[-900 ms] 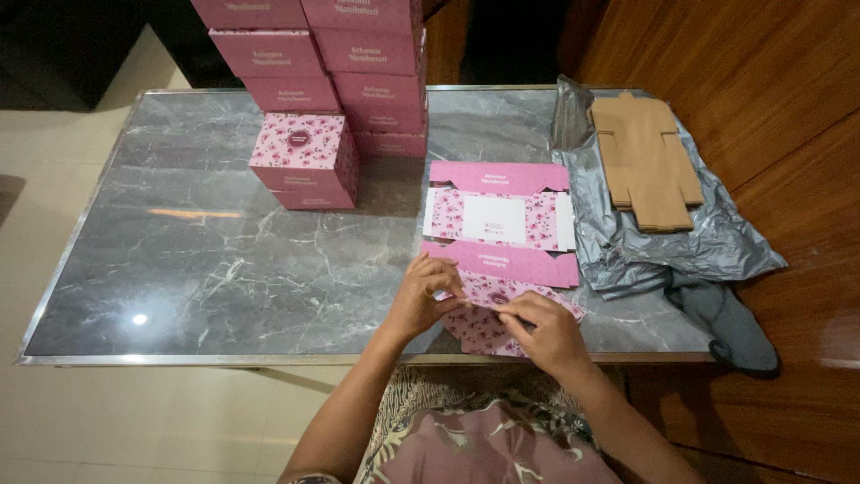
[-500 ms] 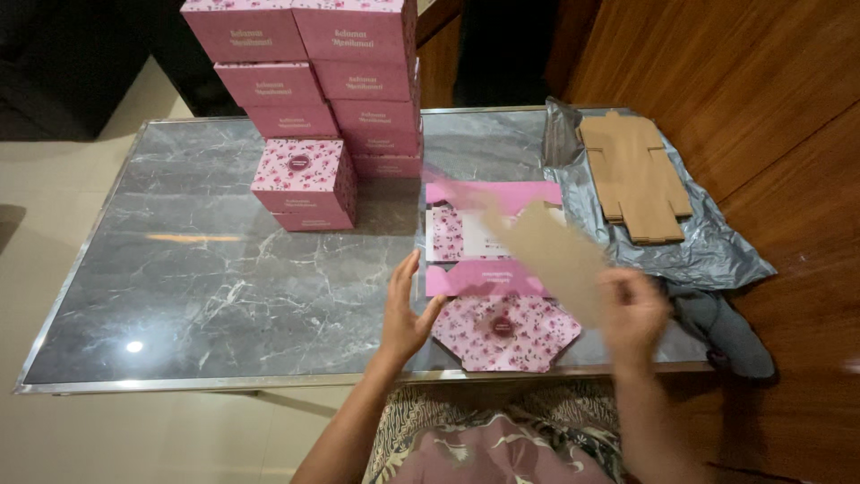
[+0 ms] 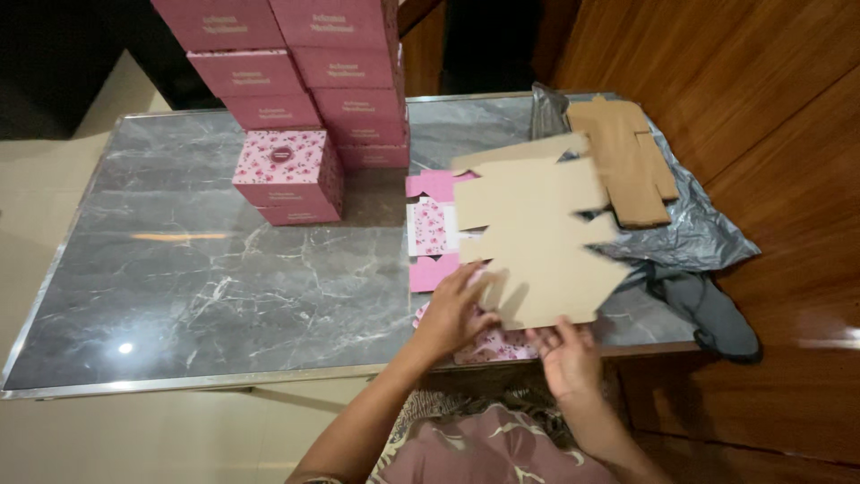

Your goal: The person folds a flat, pink floral-patterned cardboard sheet into a small box. They fold the side flaps and tuck the tabs into slots to form the box structure. The completed box is then placed on a stack of similar boxes.

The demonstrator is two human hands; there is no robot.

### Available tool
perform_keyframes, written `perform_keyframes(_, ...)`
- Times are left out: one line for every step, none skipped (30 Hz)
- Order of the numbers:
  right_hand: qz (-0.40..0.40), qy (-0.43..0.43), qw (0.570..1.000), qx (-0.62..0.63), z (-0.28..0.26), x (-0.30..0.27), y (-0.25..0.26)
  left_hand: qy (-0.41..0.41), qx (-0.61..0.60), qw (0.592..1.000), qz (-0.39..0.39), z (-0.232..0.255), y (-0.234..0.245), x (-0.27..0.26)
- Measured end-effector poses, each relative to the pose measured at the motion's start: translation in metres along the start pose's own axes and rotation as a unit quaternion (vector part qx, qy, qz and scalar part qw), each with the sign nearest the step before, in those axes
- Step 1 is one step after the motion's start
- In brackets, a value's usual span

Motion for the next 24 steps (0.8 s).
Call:
perform_keyframes(-0.017,-0.021,1.000,-0.008,0.013,0.003,0.011,-0.059,0.020,0.998,-0.008,0.006,-0.004,-0.003)
perform_keyframes(-0.035,-0.041,0.998,-0.015,0.025,0.005,0.021,-0.120,0.039,0.992,-0.015,0.011,-0.008,-0.007)
perform_keyframes(-0.053,-0.060,0.997,-0.021,0.032,0.007,0.028,-0.179,0.059,0.982,-0.022,0.015,-0.012,-0.012)
perform_keyframes(-0.057,-0.075,0.995,-0.042,0.037,0.006,0.035,-0.188,0.035,0.981,-0.033,0.015,-0.015,-0.017)
perform_keyframes(-0.062,-0.090,0.992,-0.062,0.040,0.004,0.038,-0.197,0.012,0.979,-0.043,0.014,-0.018,-0.024)
perform_keyframes(-0.067,-0.104,0.989,-0.082,0.039,0.003,0.039,-0.206,-0.011,0.977,-0.052,0.011,-0.020,-0.029)
perform_keyframes(-0.083,-0.113,0.985,-0.100,0.036,0.000,0.038,-0.202,0.009,0.979,-0.034,0.008,-0.022,-0.033)
perform_keyframes(-0.100,-0.124,0.980,-0.118,0.033,-0.004,0.038,-0.196,0.029,0.980,-0.018,0.004,-0.024,-0.038)
perform_keyframes(-0.116,-0.135,0.975,-0.135,0.030,-0.008,0.038,-0.191,0.048,0.980,-0.001,0.001,-0.025,-0.043)
perform_keyframes(-0.107,-0.106,0.974,-0.168,0.024,-0.009,0.041,-0.184,0.038,0.982,0.009,-0.003,-0.025,-0.047)
perform_keyframes(-0.099,-0.077,0.972,-0.201,0.016,-0.008,0.044,-0.177,0.027,0.984,0.020,-0.006,-0.023,-0.051)
perform_keyframes(-0.090,-0.050,0.967,-0.234,0.009,-0.010,0.048,-0.168,0.016,0.985,0.029,-0.008,-0.022,-0.054)
perform_keyframes(-0.091,0.031,0.956,-0.276,0.000,-0.012,0.049,-0.170,0.018,0.984,0.040,-0.008,-0.020,-0.059)
perform_keyframes(-0.093,0.111,0.938,-0.315,-0.008,-0.016,0.046,-0.171,0.022,0.984,0.051,-0.008,-0.018,-0.063)
perform_keyframes(-0.096,0.191,0.912,-0.351,-0.015,-0.022,0.042,-0.173,0.025,0.983,0.063,-0.007,-0.017,-0.068)
perform_keyframes(-0.118,0.297,0.833,-0.452,-0.026,-0.033,0.032,-0.168,0.030,0.983,0.068,-0.006,-0.016,-0.069)
perform_keyframes(-0.139,0.394,0.731,-0.540,-0.036,-0.047,0.021,-0.164,0.034,0.983,0.073,-0.005,-0.017,-0.070)
perform_keyframes(-0.156,0.479,0.608,-0.613,-0.040,-0.060,0.009,-0.159,0.037,0.984,0.077,-0.004,-0.019,-0.074)
perform_keyframes(-0.181,0.493,0.592,-0.611,-0.040,-0.064,0.000,-0.159,0.035,0.983,0.081,-0.002,-0.022,-0.078)
perform_keyframes(-0.207,0.509,0.574,-0.607,-0.041,-0.066,-0.011,-0.160,0.036,0.983,0.087,-0.002,-0.023,-0.080)
perform_keyframes(-0.231,0.525,0.556,-0.601,-0.042,-0.067,-0.021,-0.162,0.037,0.982,0.093,-0.001,-0.025,-0.081)
perform_keyframes(-0.240,0.527,0.547,-0.605,-0.042,-0.068,-0.026,-0.156,0.031,0.983,0.090,-0.002,-0.026,-0.082)
perform_keyframes(-0.249,0.529,0.537,-0.608,-0.042,-0.068,-0.030,-0.151,0.026,0.984,0.087,-0.003,-0.027,-0.084)
perform_keyframes(-0.257,0.532,0.527,-0.611,-0.040,-0.068,-0.033,-0.146,0.021,0.985,0.084,-0.003,-0.028,-0.084)
Point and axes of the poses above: each hand's wrist, its own x-axis towards the middle knuckle, its own y-axis out of the back of the hand, z = x × y, the point moved 5 cm from there along x, towards the middle knuckle, and after that the axes turned 3 degrees about y, right-handed, at the moved point
